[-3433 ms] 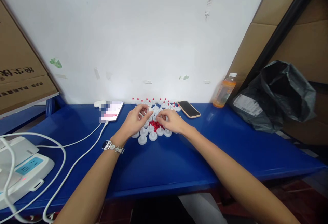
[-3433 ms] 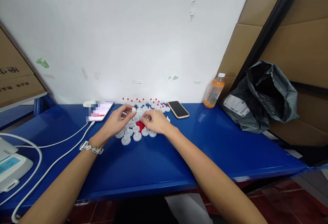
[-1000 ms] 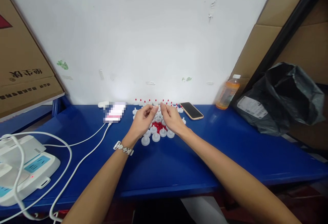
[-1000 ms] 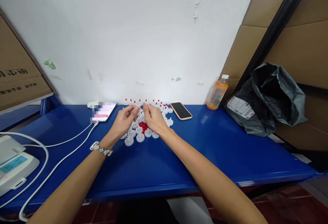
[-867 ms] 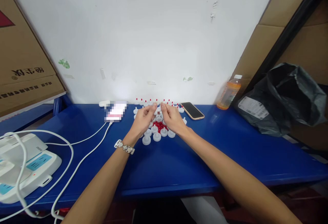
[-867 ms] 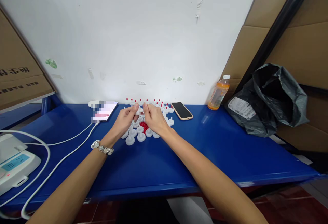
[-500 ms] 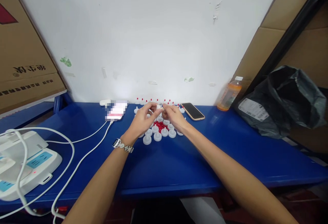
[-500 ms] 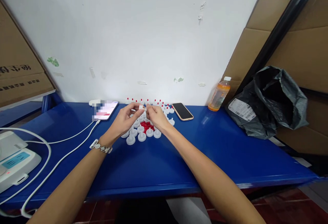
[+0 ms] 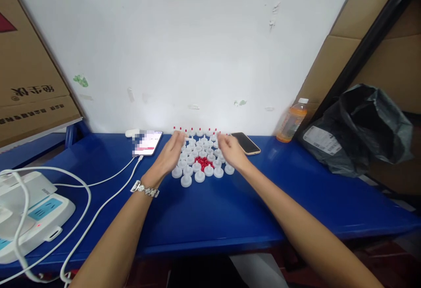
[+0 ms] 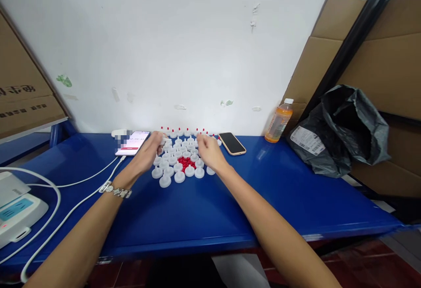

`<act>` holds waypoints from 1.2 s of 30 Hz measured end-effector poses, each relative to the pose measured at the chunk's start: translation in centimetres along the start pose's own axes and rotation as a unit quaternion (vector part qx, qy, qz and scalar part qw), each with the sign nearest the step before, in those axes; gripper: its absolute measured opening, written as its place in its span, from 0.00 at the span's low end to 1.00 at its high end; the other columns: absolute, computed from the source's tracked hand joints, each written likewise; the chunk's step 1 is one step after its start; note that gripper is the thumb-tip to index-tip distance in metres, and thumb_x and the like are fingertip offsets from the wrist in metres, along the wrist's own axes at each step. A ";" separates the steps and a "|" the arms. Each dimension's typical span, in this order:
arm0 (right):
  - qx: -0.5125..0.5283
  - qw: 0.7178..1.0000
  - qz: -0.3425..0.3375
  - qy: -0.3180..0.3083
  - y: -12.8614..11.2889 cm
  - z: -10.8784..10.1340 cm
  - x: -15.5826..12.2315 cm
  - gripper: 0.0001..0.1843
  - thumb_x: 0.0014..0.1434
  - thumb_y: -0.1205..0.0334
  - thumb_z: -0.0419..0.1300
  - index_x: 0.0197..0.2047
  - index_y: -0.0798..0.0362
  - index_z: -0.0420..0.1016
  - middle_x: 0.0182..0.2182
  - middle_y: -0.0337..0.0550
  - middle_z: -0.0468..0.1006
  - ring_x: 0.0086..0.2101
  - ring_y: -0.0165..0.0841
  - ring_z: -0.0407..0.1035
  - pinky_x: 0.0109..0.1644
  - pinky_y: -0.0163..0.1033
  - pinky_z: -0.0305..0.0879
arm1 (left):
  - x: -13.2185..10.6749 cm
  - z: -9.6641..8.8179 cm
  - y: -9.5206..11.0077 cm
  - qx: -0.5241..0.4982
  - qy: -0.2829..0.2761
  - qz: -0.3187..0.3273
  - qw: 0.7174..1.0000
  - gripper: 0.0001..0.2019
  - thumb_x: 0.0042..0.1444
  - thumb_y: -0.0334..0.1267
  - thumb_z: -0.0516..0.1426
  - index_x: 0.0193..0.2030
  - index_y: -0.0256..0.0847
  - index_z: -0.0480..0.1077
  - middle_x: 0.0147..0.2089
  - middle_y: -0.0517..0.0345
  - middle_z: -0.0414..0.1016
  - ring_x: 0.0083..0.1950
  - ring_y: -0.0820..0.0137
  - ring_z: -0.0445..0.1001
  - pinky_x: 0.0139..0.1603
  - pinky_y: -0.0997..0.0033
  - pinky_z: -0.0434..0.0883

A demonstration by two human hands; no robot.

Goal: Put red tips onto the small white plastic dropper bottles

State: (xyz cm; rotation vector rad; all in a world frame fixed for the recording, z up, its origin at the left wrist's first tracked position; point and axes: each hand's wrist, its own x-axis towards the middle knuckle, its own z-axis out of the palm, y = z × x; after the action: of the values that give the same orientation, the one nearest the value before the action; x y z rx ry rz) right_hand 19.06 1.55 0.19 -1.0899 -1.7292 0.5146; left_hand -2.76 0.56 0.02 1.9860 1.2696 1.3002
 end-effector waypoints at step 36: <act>-0.326 0.929 0.005 -0.175 3.6 7.9 12.8 0.14 0.57 0.56 0.61 0.43 0.54 0.81 0.40 0.51 0.82 0.42 0.40 0.75 0.48 0.40 0.66 | -0.3 -0.1 -1.1 0.290 -0.025 -0.019 0.957 0.11 0.65 0.42 0.51 0.44 0.43 0.72 0.47 0.50 0.73 0.50 0.56 0.71 0.48 0.56 0.67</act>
State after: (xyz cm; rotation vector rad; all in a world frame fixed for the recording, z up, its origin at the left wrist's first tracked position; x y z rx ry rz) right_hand 12.17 15.36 0.78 -1.5352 -2.2986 0.1285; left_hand -3.35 0.80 -0.90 2.3367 1.8061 0.9114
